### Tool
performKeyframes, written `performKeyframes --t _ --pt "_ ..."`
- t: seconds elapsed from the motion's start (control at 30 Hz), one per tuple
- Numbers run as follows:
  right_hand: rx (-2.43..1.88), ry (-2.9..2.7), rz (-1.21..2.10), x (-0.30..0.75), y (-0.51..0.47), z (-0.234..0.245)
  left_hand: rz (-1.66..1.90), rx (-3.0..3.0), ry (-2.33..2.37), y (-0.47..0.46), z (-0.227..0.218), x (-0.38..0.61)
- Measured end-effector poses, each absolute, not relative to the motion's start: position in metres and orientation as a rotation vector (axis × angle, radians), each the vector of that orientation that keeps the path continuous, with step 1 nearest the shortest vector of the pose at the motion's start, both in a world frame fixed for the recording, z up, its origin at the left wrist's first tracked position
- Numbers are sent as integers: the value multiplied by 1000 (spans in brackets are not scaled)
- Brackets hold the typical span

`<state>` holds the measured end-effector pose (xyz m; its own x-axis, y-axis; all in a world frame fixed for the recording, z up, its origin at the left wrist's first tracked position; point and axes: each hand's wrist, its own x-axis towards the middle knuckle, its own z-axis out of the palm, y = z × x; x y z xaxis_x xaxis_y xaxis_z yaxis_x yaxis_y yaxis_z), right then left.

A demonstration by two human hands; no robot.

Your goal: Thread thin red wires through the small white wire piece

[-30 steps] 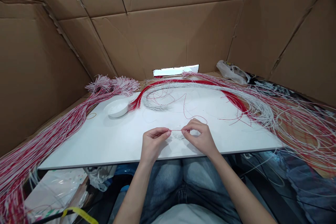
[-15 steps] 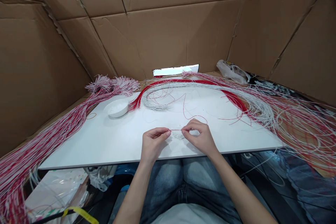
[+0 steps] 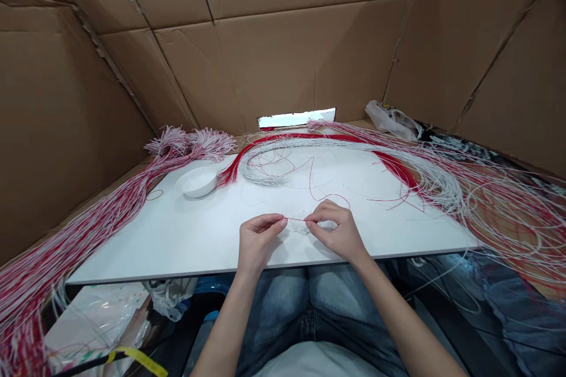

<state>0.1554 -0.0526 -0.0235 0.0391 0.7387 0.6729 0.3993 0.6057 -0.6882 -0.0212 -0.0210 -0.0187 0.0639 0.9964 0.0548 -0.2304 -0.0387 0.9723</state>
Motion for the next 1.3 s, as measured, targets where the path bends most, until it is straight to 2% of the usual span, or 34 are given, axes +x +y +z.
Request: performKeyframes --t 1.3 --pt "-990 -1577 306 156 -53 -24 1272 1127 980 -20 -21 -23"
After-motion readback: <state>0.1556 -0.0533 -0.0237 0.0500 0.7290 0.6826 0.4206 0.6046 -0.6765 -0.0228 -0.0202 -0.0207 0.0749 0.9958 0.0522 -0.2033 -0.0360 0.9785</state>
